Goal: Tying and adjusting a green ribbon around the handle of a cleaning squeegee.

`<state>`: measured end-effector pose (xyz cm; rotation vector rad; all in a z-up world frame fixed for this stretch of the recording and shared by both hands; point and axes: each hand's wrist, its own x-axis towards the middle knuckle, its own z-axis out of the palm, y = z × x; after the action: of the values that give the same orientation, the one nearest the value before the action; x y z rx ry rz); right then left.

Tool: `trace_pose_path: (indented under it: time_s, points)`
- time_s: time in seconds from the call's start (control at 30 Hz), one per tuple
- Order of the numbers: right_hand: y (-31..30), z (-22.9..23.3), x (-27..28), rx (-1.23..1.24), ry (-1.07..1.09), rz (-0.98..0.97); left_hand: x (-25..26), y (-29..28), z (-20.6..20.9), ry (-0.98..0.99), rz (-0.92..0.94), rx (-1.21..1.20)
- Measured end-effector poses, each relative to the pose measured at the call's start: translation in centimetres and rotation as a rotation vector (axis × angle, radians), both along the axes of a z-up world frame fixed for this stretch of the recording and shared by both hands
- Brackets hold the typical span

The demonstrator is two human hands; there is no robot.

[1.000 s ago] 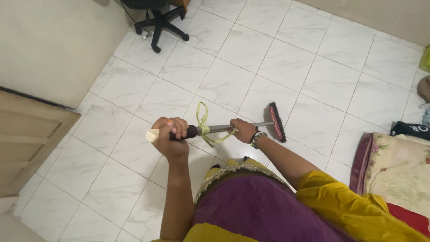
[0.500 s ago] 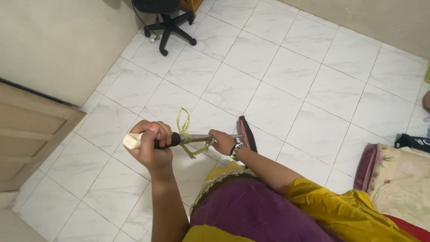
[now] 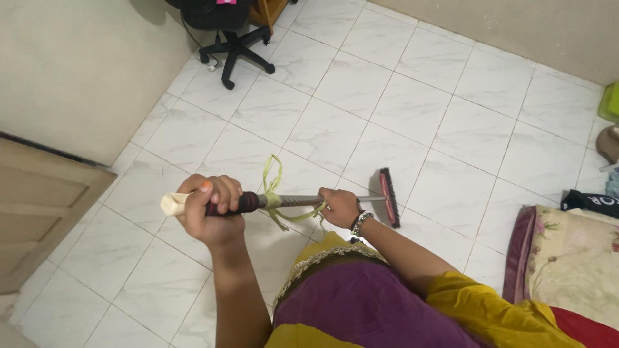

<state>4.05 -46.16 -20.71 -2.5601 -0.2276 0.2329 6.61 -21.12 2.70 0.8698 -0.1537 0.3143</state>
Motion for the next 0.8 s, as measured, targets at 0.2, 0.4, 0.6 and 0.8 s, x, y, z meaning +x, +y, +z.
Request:
trace_pose_path:
  time_s: [0.2,0.4,0.6,0.8]
  points:
    - [-6.9,-1.7,-1.4,-0.067,0.017,-0.120,1.0,-6.1,-4.5,0.093,-0.114,-0.069]
    - [-14.3,-3.8,-3.6,-0.125,0.145,-0.237,0.6,-13.1,-7.6,0.097,-0.333,-0.026]
    - [-19.2,-5.9,-4.9,-0.189,0.264,-0.285,-0.3,-17.7,-10.1,0.166,-0.367,-0.058]
    - [-19.8,-7.2,-5.3,-0.046,0.347,-0.281,-2.6,-18.7,-9.1,0.142,-0.333,0.055]
